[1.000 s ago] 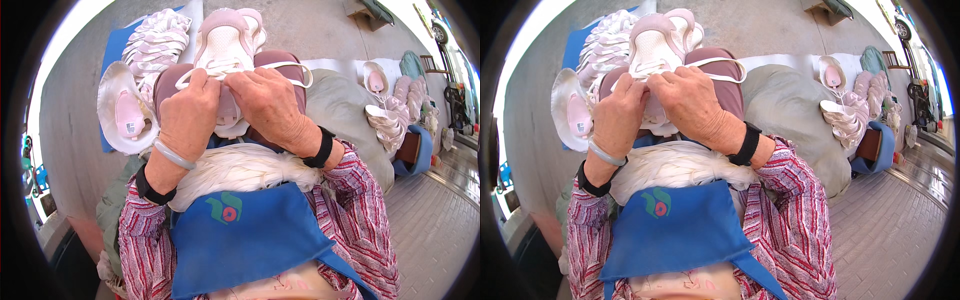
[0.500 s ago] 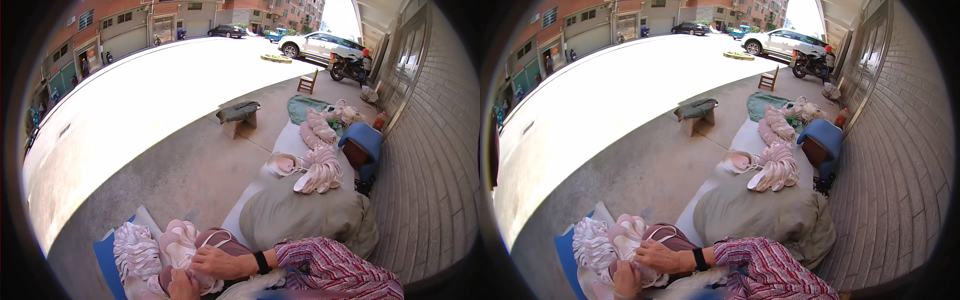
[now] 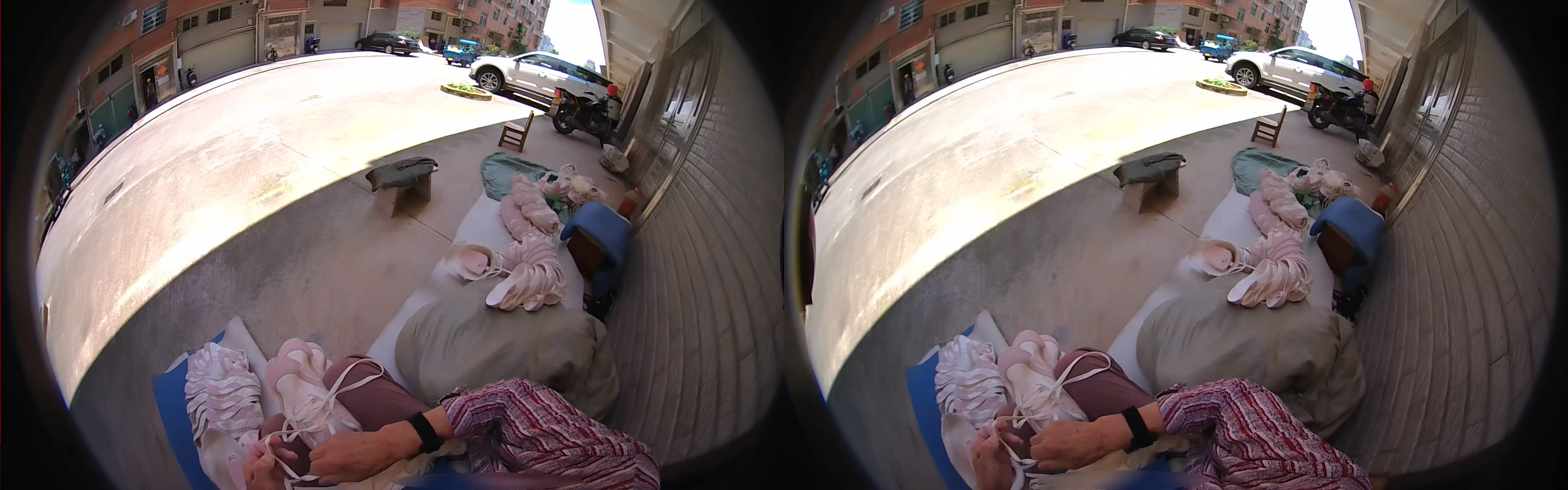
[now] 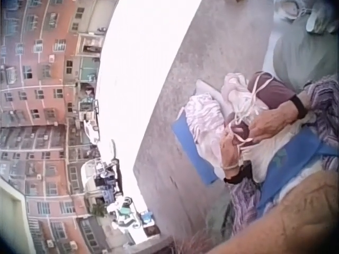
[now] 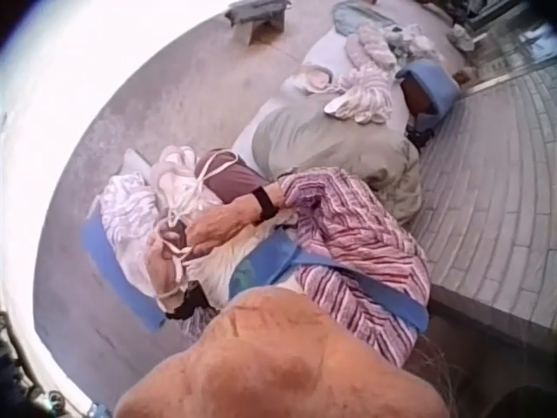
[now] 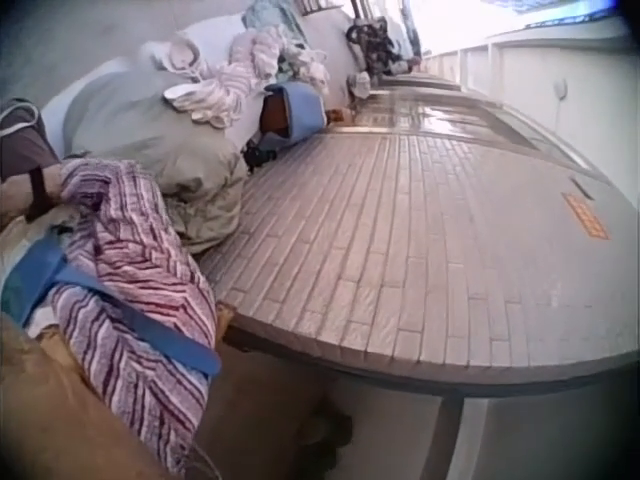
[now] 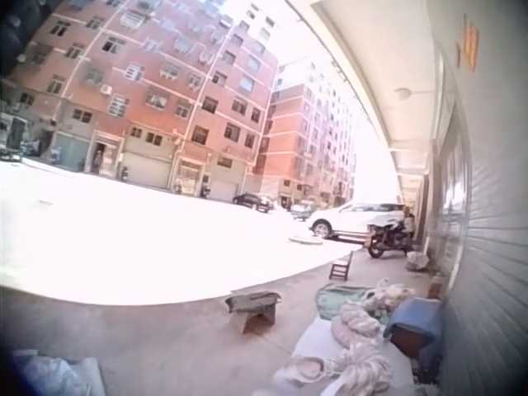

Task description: The recorder is lacing a pair of white and pink athletic shoes while sitting in an outdoor area.

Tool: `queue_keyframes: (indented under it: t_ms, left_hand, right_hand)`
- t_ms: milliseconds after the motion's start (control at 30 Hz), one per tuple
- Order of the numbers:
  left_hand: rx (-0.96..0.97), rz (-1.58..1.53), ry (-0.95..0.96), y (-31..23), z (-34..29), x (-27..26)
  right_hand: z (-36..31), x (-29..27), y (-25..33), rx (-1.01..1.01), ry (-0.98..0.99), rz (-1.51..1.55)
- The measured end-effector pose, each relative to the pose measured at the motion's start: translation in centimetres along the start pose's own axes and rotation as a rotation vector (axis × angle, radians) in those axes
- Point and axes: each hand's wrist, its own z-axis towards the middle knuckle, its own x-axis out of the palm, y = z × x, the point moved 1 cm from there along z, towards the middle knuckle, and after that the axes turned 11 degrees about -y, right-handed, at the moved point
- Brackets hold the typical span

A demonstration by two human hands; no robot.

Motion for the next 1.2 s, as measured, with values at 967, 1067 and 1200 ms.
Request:
queue_keyframes:
  t_ms: [967,1067,1200]
  left_hand:
    - [0.920,-0.458,-0.696,-11.3,-16.0,-33.2]
    - [0.817,-0.233,-0.815,-9.7,-14.6,-31.2]
    - [0.709,-0.038,-0.710,-7.6,-8.2,-13.4]
  right_hand:
    - [-13.2,-16.1,-14.4,1.195,-0.750,0.562]
    - [-11.6,-15.1,-14.2,0.911,-0.380,-0.455]
    - [-8.6,-14.2,-11.6,0.795,-0.335,-0.877]
